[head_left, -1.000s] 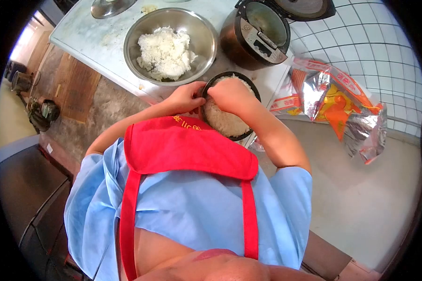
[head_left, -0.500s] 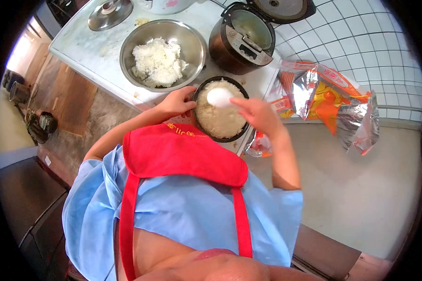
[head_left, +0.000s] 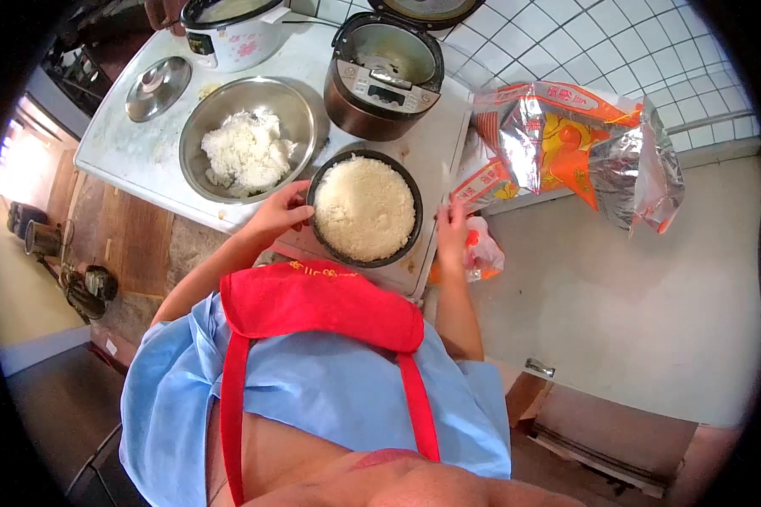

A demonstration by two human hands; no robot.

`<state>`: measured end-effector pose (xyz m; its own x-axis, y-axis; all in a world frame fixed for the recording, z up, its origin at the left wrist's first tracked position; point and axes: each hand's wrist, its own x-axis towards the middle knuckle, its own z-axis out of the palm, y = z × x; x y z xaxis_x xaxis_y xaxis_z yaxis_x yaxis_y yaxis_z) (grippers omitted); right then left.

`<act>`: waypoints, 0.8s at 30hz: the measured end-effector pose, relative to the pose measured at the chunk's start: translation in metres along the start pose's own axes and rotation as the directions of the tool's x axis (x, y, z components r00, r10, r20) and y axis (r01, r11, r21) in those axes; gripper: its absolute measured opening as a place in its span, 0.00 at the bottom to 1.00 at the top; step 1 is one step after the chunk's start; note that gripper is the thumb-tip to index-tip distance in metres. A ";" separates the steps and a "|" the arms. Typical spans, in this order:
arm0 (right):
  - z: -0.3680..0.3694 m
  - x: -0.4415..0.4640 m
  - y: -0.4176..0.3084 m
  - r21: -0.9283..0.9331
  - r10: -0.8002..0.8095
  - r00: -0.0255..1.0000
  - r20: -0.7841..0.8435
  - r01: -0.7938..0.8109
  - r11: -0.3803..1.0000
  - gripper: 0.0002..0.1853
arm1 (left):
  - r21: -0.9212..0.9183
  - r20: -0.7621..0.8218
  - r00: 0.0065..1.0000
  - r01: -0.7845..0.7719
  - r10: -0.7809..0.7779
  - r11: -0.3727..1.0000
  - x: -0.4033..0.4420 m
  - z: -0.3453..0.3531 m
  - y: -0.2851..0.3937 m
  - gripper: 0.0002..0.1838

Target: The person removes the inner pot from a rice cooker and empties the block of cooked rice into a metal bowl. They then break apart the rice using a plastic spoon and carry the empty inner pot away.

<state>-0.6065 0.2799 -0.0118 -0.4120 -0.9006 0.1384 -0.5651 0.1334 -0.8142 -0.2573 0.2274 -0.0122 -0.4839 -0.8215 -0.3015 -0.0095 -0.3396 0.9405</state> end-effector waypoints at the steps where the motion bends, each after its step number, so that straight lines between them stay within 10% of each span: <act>1: 0.008 0.001 0.018 -0.075 0.010 1.000 0.027 -0.008 0.997 0.23 | -0.003 -0.012 1.000 -0.024 0.024 1.000 0.000 0.000 -0.002 0.31; 7: 0.073 0.014 0.122 -0.317 -0.322 0.946 0.032 0.315 0.895 0.22 | 0.031 -0.030 0.997 -0.069 0.070 0.997 0.003 -0.002 -0.019 0.33; 8: 0.058 -0.001 0.048 0.439 0.159 0.985 0.069 -0.173 0.882 0.24 | -0.027 -0.053 0.997 -0.055 0.054 0.998 0.003 0.000 -0.022 0.33; 9: 0.063 0.001 0.029 0.600 0.141 0.989 0.050 -0.142 0.787 0.19 | 0.003 -0.091 0.994 -0.060 0.060 0.998 0.000 0.004 -0.019 0.33; 10: 0.039 0.013 0.004 -0.240 0.070 0.947 0.315 0.008 0.971 0.19 | 0.017 -0.091 0.995 -0.042 0.043 0.999 -0.003 0.005 -0.015 0.33; 11: 0.064 0.018 0.061 -0.473 -0.358 0.934 -0.004 0.314 0.823 0.14 | 0.015 -0.084 0.992 -0.093 0.094 0.996 -0.001 0.004 -0.019 0.32; 16: 0.065 0.037 0.064 -0.527 -0.399 0.916 0.038 0.358 0.771 0.14 | 0.038 -0.090 0.990 -0.107 0.110 0.994 -0.006 0.007 -0.014 0.30; 17: 0.062 0.033 0.046 -0.090 -0.085 0.996 -0.033 0.082 0.993 0.13 | 0.036 -0.078 0.991 -0.102 0.104 0.994 -0.006 0.006 -0.015 0.30; 20: 0.071 0.041 0.079 -0.231 -0.347 0.922 -0.175 0.304 0.924 0.11 | 0.094 -0.126 0.984 -0.113 0.125 0.989 -0.007 0.005 -0.020 0.30; 24: 0.044 0.015 0.045 -0.164 -0.571 0.819 0.056 0.572 0.804 0.14 | 0.033 -0.007 1.000 -0.012 0.012 0.999 -0.013 -0.001 -0.020 0.34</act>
<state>-0.6070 0.2540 -0.0711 0.0251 -0.8368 0.5469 -0.8070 -0.3399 -0.4830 -0.2502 0.2451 -0.0275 -0.4783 -0.8286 -0.2910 -0.0322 -0.3146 0.9487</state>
